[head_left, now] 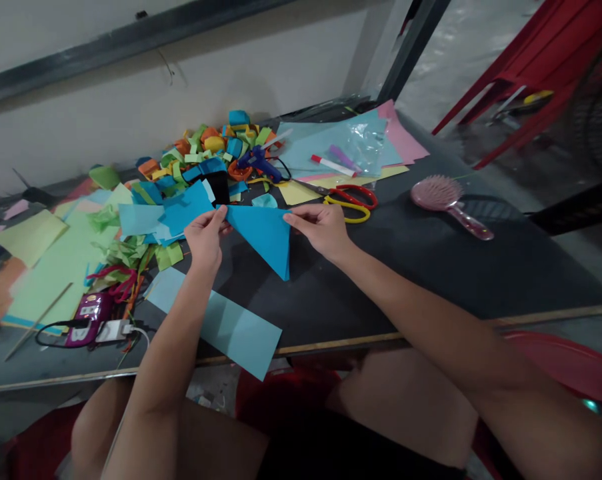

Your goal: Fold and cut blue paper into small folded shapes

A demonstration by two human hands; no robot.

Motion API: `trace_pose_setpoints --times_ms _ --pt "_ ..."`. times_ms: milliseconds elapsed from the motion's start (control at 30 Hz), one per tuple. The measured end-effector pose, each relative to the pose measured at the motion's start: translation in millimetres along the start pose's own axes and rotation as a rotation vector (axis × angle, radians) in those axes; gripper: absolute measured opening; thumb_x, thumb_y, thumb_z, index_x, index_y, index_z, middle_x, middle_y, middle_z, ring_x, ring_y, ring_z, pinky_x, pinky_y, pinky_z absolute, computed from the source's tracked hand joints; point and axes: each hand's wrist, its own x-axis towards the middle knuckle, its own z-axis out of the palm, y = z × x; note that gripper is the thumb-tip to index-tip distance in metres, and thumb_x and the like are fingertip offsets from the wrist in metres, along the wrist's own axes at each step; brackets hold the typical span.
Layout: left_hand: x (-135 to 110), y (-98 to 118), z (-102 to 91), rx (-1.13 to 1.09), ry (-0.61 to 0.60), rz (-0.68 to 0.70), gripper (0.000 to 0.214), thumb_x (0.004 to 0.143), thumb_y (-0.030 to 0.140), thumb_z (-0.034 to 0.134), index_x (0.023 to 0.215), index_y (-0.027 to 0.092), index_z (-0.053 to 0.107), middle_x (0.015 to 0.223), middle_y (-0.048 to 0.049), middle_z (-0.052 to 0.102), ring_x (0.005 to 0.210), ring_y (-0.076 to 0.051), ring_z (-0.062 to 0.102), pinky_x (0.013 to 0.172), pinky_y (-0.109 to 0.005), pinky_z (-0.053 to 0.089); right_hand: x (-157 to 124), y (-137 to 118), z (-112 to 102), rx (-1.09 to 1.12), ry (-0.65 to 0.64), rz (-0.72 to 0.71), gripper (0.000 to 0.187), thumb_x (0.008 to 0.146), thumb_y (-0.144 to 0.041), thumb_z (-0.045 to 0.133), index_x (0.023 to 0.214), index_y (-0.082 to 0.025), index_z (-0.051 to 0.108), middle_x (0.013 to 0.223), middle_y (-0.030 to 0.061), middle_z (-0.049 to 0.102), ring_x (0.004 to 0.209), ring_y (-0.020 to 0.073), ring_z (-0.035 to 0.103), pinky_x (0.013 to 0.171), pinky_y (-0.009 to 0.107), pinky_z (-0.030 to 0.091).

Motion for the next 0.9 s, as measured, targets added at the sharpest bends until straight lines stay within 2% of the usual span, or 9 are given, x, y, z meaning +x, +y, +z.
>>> trace_pose_setpoints --times_ms 200,400,533,600,733,900 --pt "-1 1 -0.4 -0.024 -0.035 0.027 0.035 0.064 0.046 0.082 0.059 0.017 0.063 0.053 0.0021 0.059 0.047 -0.009 0.058 0.048 -0.021 0.049 3 0 -2 0.015 0.010 0.000 0.022 0.067 -0.041 0.080 0.076 -0.020 0.078 0.064 0.0015 0.072 0.054 0.0129 0.060 0.054 0.030 0.050" --pt "-3 3 -0.2 -0.045 -0.078 0.053 0.035 0.067 0.045 0.081 0.058 0.017 0.061 0.052 0.0029 0.057 0.046 -0.008 0.056 0.047 -0.021 0.048 3 2 -2 -0.006 0.005 -0.002 0.022 0.067 -0.040 0.080 0.076 -0.020 0.078 0.061 0.0007 0.070 0.050 0.0118 0.057 0.052 0.029 0.049" --pt "-3 3 0.1 -0.064 -0.134 -0.023 0.036 0.065 0.050 0.081 0.067 0.017 0.066 0.060 0.0007 0.063 0.051 -0.010 0.061 0.051 -0.022 0.051 3 1 -2 0.016 0.014 0.009 0.020 0.067 -0.039 0.080 0.075 -0.020 0.078 0.062 0.0011 0.071 0.051 0.0124 0.059 0.052 0.029 0.050" --pt "-3 1 -0.6 -0.042 -0.177 -0.052 0.038 0.062 0.050 0.083 0.066 0.016 0.066 0.059 0.0004 0.064 0.051 -0.010 0.061 0.051 -0.022 0.051 3 -1 -2 0.027 0.029 0.009 0.020 0.066 -0.038 0.081 0.073 -0.020 0.078 0.062 0.0011 0.071 0.051 0.0132 0.060 0.051 0.030 0.052" --pt "-2 -6 -2.8 -0.007 -0.195 -0.022 0.040 0.060 0.049 0.084 0.058 0.016 0.061 0.056 0.0004 0.063 0.053 -0.011 0.062 0.052 -0.022 0.051 3 -6 -1 0.069 0.053 0.045 0.020 0.061 -0.038 0.083 0.070 -0.021 0.077 0.061 0.0006 0.071 0.052 0.0141 0.061 0.051 0.031 0.054" --pt "-2 -6 -3.3 -0.047 -0.203 -0.025 0.037 0.065 0.050 0.081 0.063 0.018 0.064 0.061 -0.0001 0.066 0.055 -0.013 0.064 0.051 -0.023 0.050 3 -6 2 0.115 0.063 0.090 0.019 0.059 -0.037 0.084 0.069 -0.022 0.077 0.061 0.0000 0.071 0.053 0.0141 0.062 0.051 0.030 0.054"
